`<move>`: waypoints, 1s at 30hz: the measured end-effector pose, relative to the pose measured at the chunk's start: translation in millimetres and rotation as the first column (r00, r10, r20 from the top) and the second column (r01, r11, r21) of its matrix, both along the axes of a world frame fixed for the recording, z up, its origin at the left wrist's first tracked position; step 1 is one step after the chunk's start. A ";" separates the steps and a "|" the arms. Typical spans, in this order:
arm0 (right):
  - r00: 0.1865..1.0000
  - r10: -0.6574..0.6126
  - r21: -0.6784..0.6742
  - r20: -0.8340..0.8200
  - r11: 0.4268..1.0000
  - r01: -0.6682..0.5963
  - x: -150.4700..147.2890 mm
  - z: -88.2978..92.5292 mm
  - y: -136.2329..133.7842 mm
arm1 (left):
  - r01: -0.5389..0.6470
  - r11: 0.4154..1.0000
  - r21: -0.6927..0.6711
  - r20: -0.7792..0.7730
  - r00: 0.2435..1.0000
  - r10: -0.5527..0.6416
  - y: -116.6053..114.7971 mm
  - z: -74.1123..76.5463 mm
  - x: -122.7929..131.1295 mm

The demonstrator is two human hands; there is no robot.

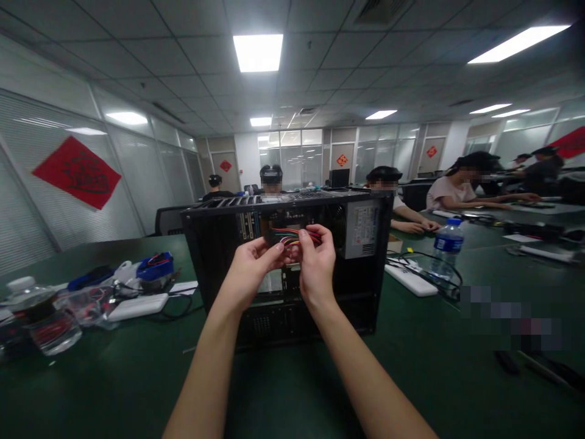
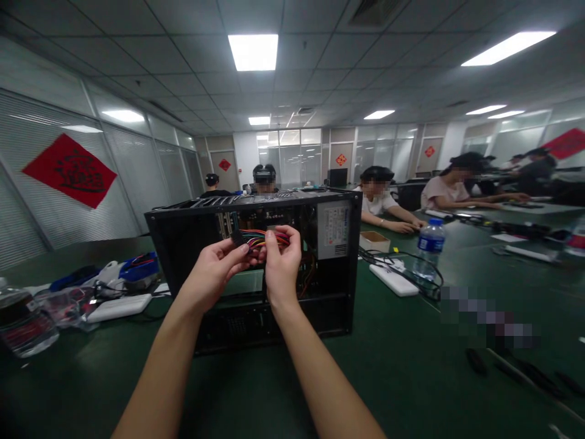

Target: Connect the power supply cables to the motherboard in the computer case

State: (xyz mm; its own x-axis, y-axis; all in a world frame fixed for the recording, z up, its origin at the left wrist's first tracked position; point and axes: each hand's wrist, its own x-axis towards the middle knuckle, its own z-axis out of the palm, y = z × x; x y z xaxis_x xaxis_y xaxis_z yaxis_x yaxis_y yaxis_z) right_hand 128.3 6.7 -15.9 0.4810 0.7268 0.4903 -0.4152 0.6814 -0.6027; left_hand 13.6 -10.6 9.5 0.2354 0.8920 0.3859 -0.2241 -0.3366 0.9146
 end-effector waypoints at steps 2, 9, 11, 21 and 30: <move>0.996 -0.009 -0.003 0.085 1.000 0.009 -1.1 -3.7 -1.5 | -0.009 1.000 0.009 -0.011 1.000 0.009 1.4 -0.3 -5.1; 0.941 0.008 -0.058 0.338 0.998 0.013 3.4 -8.7 -6.6 | -0.034 0.999 0.025 -0.050 0.998 0.035 -6.0 7.1 -12.9; 0.892 0.091 -0.125 0.444 0.991 -0.039 9.8 -6.2 -9.8 | -0.055 0.998 0.026 -0.048 0.997 0.056 -4.1 6.5 -15.2; 0.538 0.087 -0.134 0.838 0.990 0.049 48.4 15.0 -38.8 | -0.052 0.998 0.045 -0.350 0.934 0.065 -3.2 9.2 -31.5; 0.581 0.076 -0.036 0.811 0.996 -0.081 61.9 13.4 -21.3 | -0.047 0.995 0.093 -0.382 0.921 0.079 -2.8 4.0 -10.7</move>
State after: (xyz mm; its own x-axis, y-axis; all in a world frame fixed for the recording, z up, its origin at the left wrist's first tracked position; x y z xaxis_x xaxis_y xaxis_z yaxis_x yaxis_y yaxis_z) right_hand 190.3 -14.6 -2.5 -0.1768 0.7388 0.6503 0.1921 0.6739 -0.7134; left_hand 2.9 -13.4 13.5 0.3243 0.8799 0.3474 0.1640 -0.4140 0.8954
